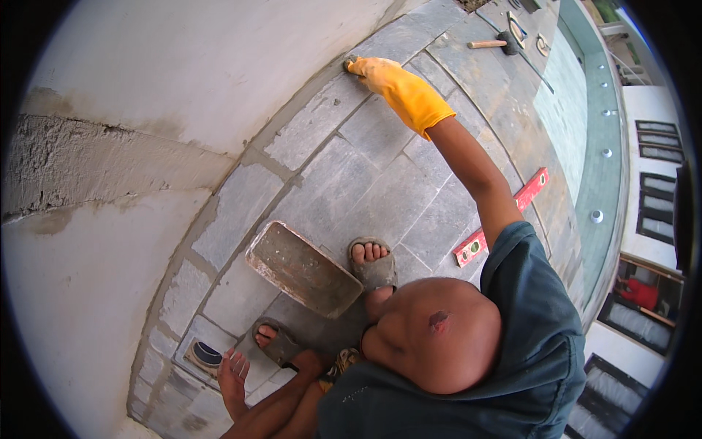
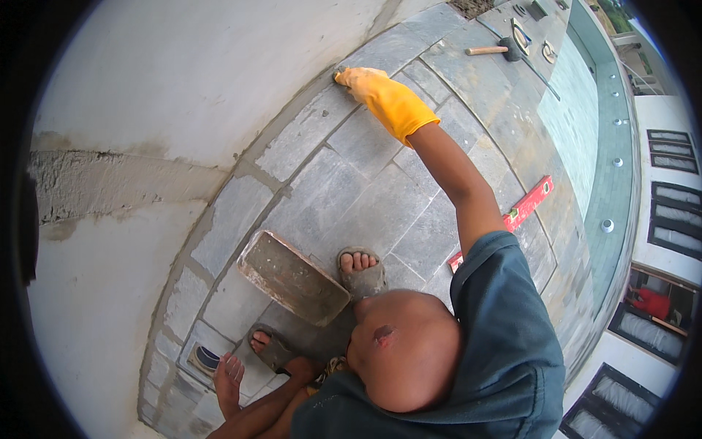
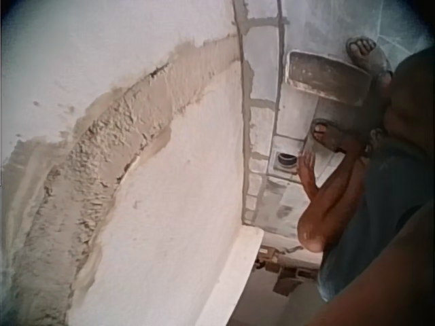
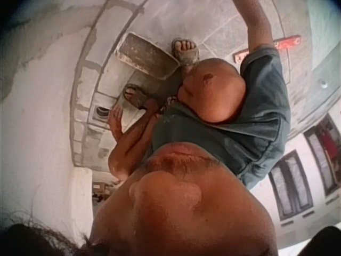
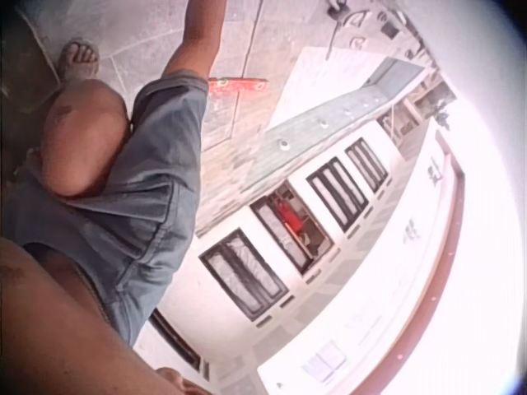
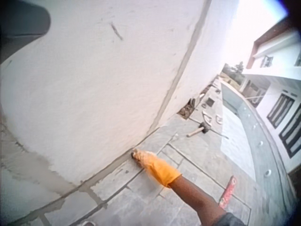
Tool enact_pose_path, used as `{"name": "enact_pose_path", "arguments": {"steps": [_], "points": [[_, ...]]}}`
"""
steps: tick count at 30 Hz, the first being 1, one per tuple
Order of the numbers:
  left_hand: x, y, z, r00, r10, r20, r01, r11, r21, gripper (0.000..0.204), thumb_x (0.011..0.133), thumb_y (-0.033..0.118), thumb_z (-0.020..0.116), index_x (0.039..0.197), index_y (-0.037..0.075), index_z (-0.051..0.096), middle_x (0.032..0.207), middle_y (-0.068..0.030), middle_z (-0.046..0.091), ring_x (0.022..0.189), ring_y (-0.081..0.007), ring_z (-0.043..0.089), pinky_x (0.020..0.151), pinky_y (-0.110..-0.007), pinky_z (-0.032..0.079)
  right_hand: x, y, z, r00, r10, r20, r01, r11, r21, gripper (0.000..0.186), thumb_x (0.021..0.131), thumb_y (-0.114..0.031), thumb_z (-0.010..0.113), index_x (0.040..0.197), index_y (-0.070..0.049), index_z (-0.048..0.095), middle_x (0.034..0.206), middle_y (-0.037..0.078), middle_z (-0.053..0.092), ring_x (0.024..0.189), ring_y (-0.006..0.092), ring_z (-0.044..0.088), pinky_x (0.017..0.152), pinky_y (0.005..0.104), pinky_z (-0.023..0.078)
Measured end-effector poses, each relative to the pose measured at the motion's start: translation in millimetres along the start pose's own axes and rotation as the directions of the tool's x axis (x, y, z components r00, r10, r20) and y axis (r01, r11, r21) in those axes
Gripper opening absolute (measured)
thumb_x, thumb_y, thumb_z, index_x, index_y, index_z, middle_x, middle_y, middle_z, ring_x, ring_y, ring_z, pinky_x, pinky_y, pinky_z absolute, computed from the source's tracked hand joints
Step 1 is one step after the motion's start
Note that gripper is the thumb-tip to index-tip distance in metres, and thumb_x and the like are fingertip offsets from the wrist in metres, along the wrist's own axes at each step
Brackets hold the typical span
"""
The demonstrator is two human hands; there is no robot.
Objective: The person applies grout to the joints between floor tiles using a small rectangular container and a gloved hand. They repeatedly scoop grout from the container and press it into the gaps, smoothing the surface along the tile lines.
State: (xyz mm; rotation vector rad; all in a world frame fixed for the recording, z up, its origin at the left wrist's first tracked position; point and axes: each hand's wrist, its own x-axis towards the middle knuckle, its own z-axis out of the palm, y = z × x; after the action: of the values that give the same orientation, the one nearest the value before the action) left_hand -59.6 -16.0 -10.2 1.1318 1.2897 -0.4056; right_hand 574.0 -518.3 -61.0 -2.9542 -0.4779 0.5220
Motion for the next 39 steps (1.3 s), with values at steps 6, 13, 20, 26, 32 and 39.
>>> {"name": "enact_pose_path", "arguments": {"steps": [6,13,20,26,32,39], "points": [[-6.6,-1.1,-2.5,0.999,-0.012,0.031,0.013,1.000,-0.013,0.062,0.099,0.046,0.053,0.142,0.003,0.044,0.140,-0.0189,0.047,0.127,-0.0289,0.049,0.104,-0.040,0.043,-50.4,-14.5,-73.4,0.935,-0.048,0.352,0.095,0.988,-0.118,0.045,0.091,-0.007,0.061,0.135,-0.014,0.057,0.120,0.010,0.067,0.091,0.0273,0.071,0.078,0.0372,0.056],[1.1,-4.0,-8.3,0.999,-0.013,0.039,0.014,1.000,-0.004,0.061,0.100,0.045,0.052,0.142,0.003,0.044,0.141,-0.0199,0.045,0.130,-0.0294,0.047,0.105,-0.040,0.043,-0.2,12.8,-60.3,0.989,-0.148,0.008,0.144,0.968,0.205,0.048,0.090,-0.003,0.061,0.136,-0.012,0.056,0.122,0.012,0.066,0.081,0.0250,0.071,0.074,0.0363,0.057],[0.6,-7.2,-8.8,0.999,-0.021,0.025,0.021,1.000,-0.014,0.061,0.098,0.045,0.055,0.142,0.004,0.045,0.142,-0.0196,0.043,0.129,-0.0297,0.046,0.106,-0.041,0.042,8.1,15.7,-28.5,0.990,-0.144,0.011,0.138,0.965,0.222,0.047,0.089,-0.003,0.063,0.135,-0.012,0.058,0.122,0.010,0.067,0.080,0.0240,0.071,0.069,0.0356,0.057],[1.5,-2.3,-6.5,1.000,-0.017,-0.007,0.017,1.000,0.011,0.063,0.098,0.046,0.055,0.142,0.003,0.044,0.142,-0.0225,0.044,0.128,-0.0309,0.048,0.103,-0.041,0.046,-19.2,-2.6,-68.9,0.936,-0.080,0.343,0.089,0.996,-0.013,0.048,0.090,-0.001,0.062,0.136,-0.013,0.058,0.112,0.012,0.070,0.077,0.0230,0.071,0.066,0.0351,0.057],[0.1,-1.2,-8.7,0.999,-0.032,0.014,0.033,0.999,-0.034,0.060,0.098,0.045,0.056,0.141,0.004,0.047,0.140,-0.0171,0.046,0.128,-0.0274,0.047,0.106,-0.039,0.042,-28.7,-0.8,-82.9,0.941,0.025,0.338,-0.014,0.999,-0.036,0.050,0.091,-0.003,0.061,0.139,-0.015,0.055,0.115,0.012,0.068,0.077,0.0248,0.070,0.072,0.0344,0.057],[-2.1,4.7,-5.8,0.999,-0.054,0.005,0.054,0.999,-0.007,0.060,0.098,0.046,0.056,0.141,0.004,0.047,0.144,-0.0179,0.044,0.132,-0.0289,0.045,0.108,-0.039,0.041,-34.1,32.0,-22.8,0.985,-0.175,-0.006,0.174,0.982,-0.074,0.050,0.090,-0.008,0.062,0.137,-0.021,0.055,0.131,0.009,0.062,0.109,0.0309,0.065,0.091,0.0414,0.053]]}}
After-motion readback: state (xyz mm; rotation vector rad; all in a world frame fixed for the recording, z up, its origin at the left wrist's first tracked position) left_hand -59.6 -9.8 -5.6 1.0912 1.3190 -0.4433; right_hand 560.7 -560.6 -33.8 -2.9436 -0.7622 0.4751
